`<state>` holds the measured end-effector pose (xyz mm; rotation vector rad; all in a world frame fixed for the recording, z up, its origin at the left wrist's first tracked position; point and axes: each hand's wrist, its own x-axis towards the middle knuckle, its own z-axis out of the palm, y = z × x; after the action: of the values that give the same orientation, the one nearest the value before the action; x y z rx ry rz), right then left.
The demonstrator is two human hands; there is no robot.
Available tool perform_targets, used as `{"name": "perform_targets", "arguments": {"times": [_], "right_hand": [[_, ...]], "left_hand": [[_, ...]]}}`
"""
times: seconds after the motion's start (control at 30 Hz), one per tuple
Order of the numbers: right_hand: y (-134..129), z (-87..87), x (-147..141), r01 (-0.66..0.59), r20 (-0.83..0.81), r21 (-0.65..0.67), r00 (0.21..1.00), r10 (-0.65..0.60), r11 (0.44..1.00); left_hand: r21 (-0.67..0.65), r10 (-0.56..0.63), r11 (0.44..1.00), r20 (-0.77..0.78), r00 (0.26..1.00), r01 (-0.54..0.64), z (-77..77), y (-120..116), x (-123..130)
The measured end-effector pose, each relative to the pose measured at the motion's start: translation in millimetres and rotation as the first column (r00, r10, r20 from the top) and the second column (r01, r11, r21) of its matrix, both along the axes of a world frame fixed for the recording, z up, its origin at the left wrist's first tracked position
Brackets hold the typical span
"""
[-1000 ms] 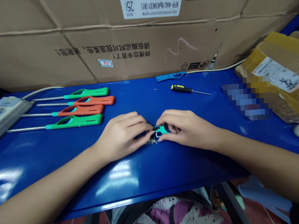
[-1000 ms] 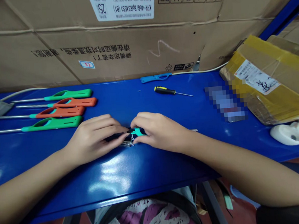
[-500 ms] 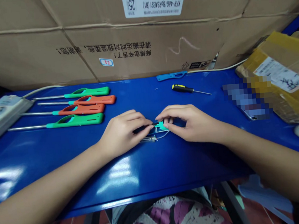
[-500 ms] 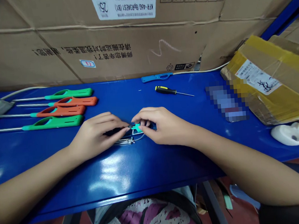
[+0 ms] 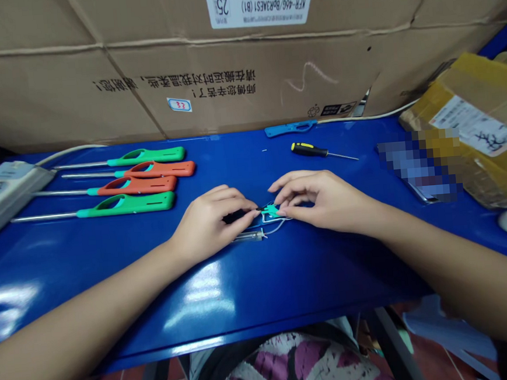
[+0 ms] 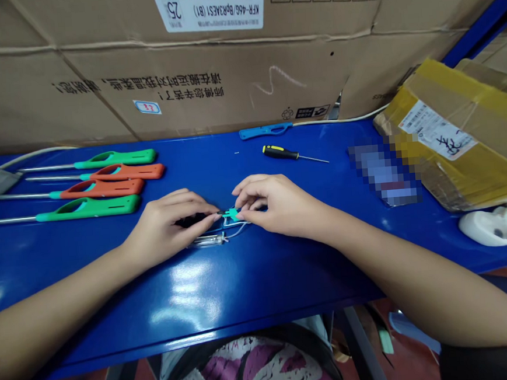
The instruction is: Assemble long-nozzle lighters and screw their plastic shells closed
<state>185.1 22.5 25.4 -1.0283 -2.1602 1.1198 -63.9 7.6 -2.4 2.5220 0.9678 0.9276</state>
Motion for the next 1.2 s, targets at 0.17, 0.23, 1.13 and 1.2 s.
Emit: {"name": "perform_targets", "arguments": {"times": [0.17,0.23,1.13,1.2], "right_hand": [[0.4,-0.8,-0.5,-0.058,0.060,0.130,0.997,0.050,0.990],[0.7,-2.8,-0.7,-0.085,0.074,0.178,0.995,0.073,0.980],[10.3,-12.4,1.8,-0.129,0.212,0.394,0.976,0.047,0.910],[10.6,-11.4,2.1,-0.138,0.228,0.398,0.973,0.048,0.907]], "left_hand": [[0.007,-0.018,1.000,0.008,1.000,0.018,1.1,0.5,-0.8],[0.001,-0.022,1.000,0.015,1.000,0.022,0.7,0.9,-1.0],[0.015,0.121,0.993,-0.051,0.991,-0.121,1.4,-5.0,1.1],[0.019,0.136,0.991,-0.102,0.985,-0.135,3.8,-7.2,1.5]]}}
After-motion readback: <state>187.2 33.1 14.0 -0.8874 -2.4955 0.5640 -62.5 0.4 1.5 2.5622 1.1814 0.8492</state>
